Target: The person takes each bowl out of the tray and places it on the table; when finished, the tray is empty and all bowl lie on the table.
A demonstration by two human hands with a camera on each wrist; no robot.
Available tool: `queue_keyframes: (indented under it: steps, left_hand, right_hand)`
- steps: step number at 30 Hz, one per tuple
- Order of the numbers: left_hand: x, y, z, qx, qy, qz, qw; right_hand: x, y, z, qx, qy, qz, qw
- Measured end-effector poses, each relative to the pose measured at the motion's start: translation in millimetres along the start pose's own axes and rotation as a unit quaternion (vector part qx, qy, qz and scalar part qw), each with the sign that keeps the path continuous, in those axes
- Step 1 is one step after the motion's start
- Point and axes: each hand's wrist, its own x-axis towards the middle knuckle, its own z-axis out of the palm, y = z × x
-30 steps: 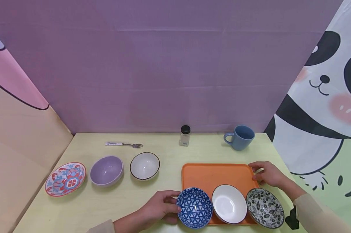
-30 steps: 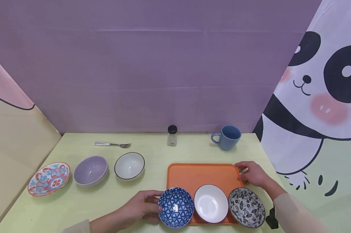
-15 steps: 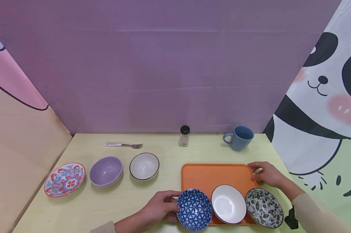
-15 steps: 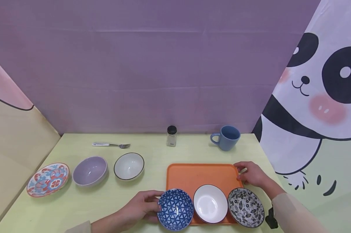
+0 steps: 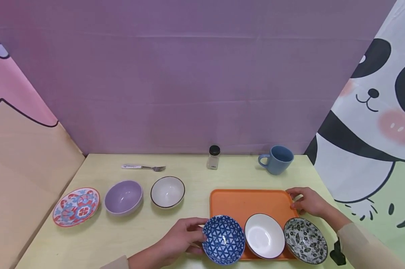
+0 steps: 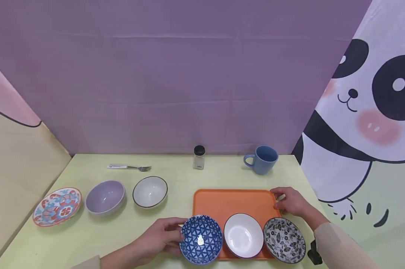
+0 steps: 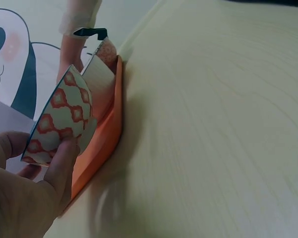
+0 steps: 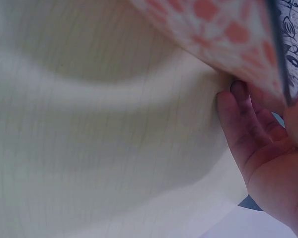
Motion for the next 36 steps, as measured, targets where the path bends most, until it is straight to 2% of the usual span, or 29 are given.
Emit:
queue_keyframes:
  steps: [9, 20, 27, 36]
  left_hand:
    - [-13.8, 4.7, -15.3, 0.002, 0.023, 0.009, 0.9997]
    - [-37.4, 2.3, -53.3, -0.002, 0.043, 0.018, 0.9989]
    - [-46.7, -2.2, -71.3, 0.001, 0.063, 0.021, 0.9978]
    - [-60.9, -9.6, -88.4, 0.005, 0.072, 0.015, 0.9973]
  right_hand:
    - [-0.9, 1, -1, -0.002, -0.004, 0.000, 1.0000]
    - [1.8, 3, -3, -0.002, -0.005, -0.008, 1.0000]
    - [2.3, 5, -4, -0.003, -0.006, -0.012, 0.9999]
    - [3.0, 5, -3, 0.000, -0.007, -0.006, 1.0000]
